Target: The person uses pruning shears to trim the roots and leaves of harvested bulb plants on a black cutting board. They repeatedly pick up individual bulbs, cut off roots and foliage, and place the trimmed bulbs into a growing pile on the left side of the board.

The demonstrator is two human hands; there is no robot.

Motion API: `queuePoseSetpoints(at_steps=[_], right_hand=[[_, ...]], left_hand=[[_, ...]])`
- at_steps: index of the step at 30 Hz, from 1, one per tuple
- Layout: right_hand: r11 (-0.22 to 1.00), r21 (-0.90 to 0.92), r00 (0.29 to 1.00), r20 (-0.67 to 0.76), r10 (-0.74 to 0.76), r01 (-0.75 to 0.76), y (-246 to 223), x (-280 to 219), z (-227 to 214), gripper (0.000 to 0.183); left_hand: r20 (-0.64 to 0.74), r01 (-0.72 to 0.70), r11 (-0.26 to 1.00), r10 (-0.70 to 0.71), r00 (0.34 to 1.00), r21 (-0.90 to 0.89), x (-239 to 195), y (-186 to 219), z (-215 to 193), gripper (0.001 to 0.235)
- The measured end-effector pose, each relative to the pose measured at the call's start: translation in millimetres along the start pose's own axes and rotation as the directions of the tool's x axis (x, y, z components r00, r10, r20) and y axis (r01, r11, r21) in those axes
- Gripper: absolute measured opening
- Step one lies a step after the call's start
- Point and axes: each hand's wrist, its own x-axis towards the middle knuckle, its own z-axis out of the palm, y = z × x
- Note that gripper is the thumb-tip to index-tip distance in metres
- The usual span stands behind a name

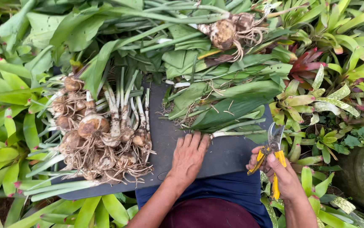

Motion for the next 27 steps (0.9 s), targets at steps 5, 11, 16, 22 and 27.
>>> queuePoseSetpoints(at_steps=[5, 11, 16, 22, 27], right_hand=[[0.999, 0.035, 1.000, 0.004, 0.009, -0.009, 3.9, -6.1, -1.8, 0.059], [0.994, 0.099, 0.994, 0.101, -0.046, 0.036, 11.6, 6.1, -17.4, 0.060], [0.968, 0.250, 0.962, 0.257, -0.090, 0.024, 21.1, 16.4, -16.0, 0.058], [0.986, 0.150, 0.949, 0.316, 0.018, -0.068, 30.1, 28.4, 6.1, 0.063], [0.992, 0.057, 0.972, 0.214, 0.099, -0.114, 22.6, 24.4, 20.2, 0.066]], left_hand=[[0.044, 0.028, 0.983, -0.020, 0.999, -0.184, -5.1, 1.3, -48.4, 0.039], [0.299, 0.293, 0.719, -0.123, 0.946, -0.631, -39.3, -22.9, -98.6, 0.036], [0.552, 0.675, 0.205, -0.434, 0.712, -0.709, -71.4, -32.1, -140.7, 0.046], [0.448, 0.451, -0.195, -0.692, 0.565, -0.871, -86.7, -56.4, -129.9, 0.045], [0.472, 0.659, -0.061, -0.747, 0.468, -0.750, -68.2, -42.5, -139.1, 0.031]])
